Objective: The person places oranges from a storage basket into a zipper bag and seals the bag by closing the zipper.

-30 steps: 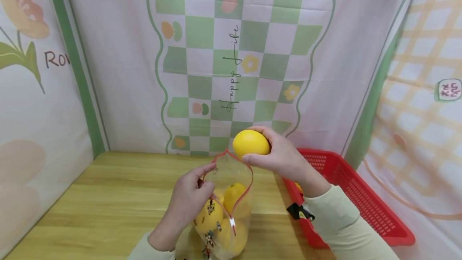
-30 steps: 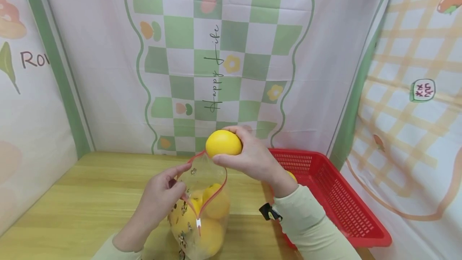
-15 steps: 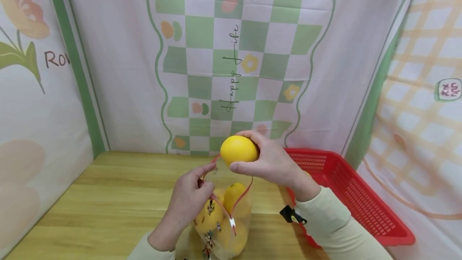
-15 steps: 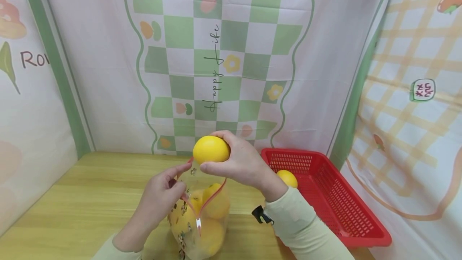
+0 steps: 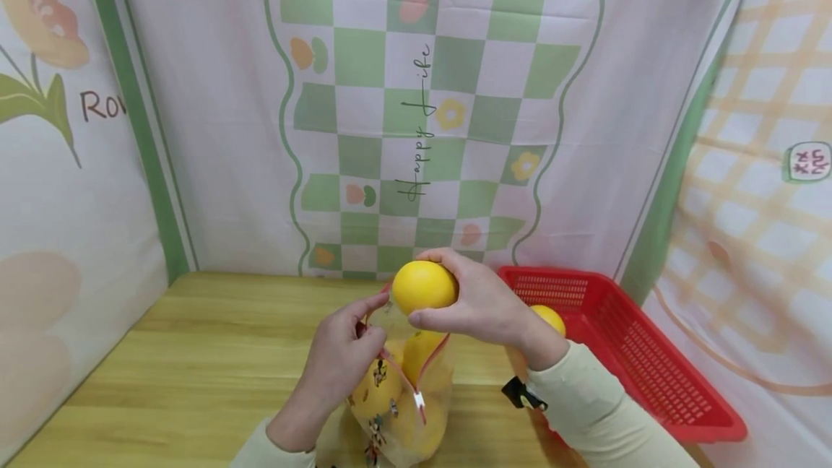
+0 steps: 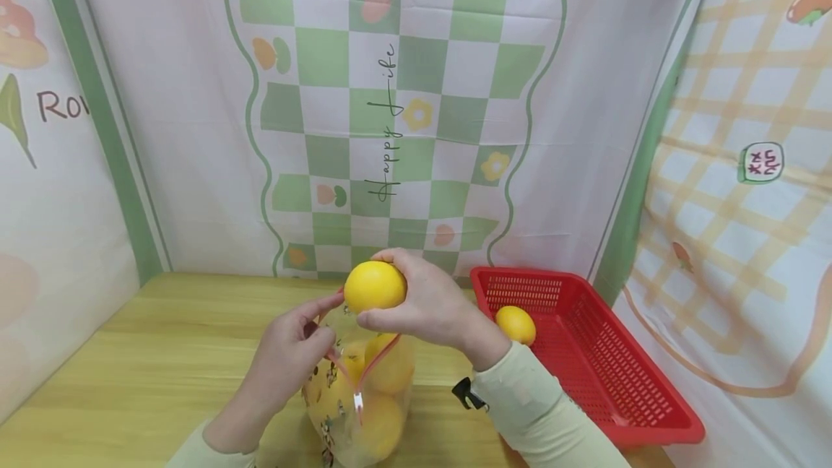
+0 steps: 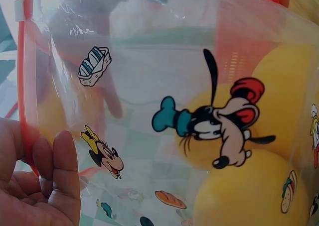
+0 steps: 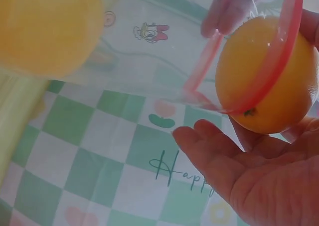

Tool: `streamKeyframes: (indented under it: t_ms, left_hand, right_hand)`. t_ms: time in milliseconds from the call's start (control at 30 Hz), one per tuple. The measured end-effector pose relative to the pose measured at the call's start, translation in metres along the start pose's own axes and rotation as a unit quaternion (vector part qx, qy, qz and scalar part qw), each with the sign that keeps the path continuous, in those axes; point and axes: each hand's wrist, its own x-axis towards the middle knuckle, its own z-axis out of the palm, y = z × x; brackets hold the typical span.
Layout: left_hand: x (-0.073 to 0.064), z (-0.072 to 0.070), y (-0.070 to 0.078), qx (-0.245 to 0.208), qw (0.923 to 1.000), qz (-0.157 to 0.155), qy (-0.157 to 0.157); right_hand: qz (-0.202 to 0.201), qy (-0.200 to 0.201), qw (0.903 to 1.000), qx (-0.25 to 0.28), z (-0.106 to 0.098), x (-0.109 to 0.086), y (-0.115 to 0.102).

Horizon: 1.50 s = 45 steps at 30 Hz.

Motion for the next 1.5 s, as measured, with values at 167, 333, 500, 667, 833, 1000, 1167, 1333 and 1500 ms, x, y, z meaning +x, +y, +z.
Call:
streamKeyframes:
  t_ms: [167, 333, 500, 667, 833, 1000, 1167, 1333, 1500]
  left_hand:
    - [0.001, 0.000, 0.000, 0.001, 1.0000, -0.008, 0.000]
    - [0.001, 0.000, 0.001, 0.005, 1.0000, -0.007, -0.001]
    - [0.001, 0.000, 0.001, 0.009, 1.0000, 0.002, 0.001]
    - [0.000, 0.000, 0.002, 0.012, 0.9999, -0.004, 0.000]
    - [-0.001, 0.000, 0.002, 0.010, 0.9999, -0.005, -0.001]
    - [-0.002, -0.001, 0.004, -0.002, 1.0000, -0.001, 0.000]
    - [-0.002, -0.001, 0.005, -0.010, 0.9999, -0.004, 0.002]
    - [-0.003, -0.001, 0.005, -0.007, 0.9999, -0.010, 0.003]
    - [-0.002, -0.001, 0.003, 0.000, 0.9999, -0.013, 0.003]
  right_hand:
    - [-0.007, -0.002, 0.9999, -0.010, 0.003, -0.001, 0.002]
    - [-0.005, -0.009, 0.9998, -0.019, 0.006, -0.002, 0.003]
    - [0.003, -0.016, 0.9995, -0.027, 0.008, -0.003, 0.002]
    - [0.002, -0.030, 0.9994, -0.019, 0.010, -0.004, 0.004]
    - [-0.002, -0.036, 0.9991, -0.021, 0.011, -0.005, 0.006]
    - [-0.003, -0.043, 0.9989, -0.019, 0.011, -0.005, 0.007]
    - [-0.002, -0.046, 0.9987, -0.020, 0.011, -0.005, 0.007]
    - [-0.006, -0.047, 0.9984, -0.033, 0.012, -0.005, 0.008]
    - [-0.005, -0.051, 0.9977, -0.044, 0.011, -0.004, 0.008]
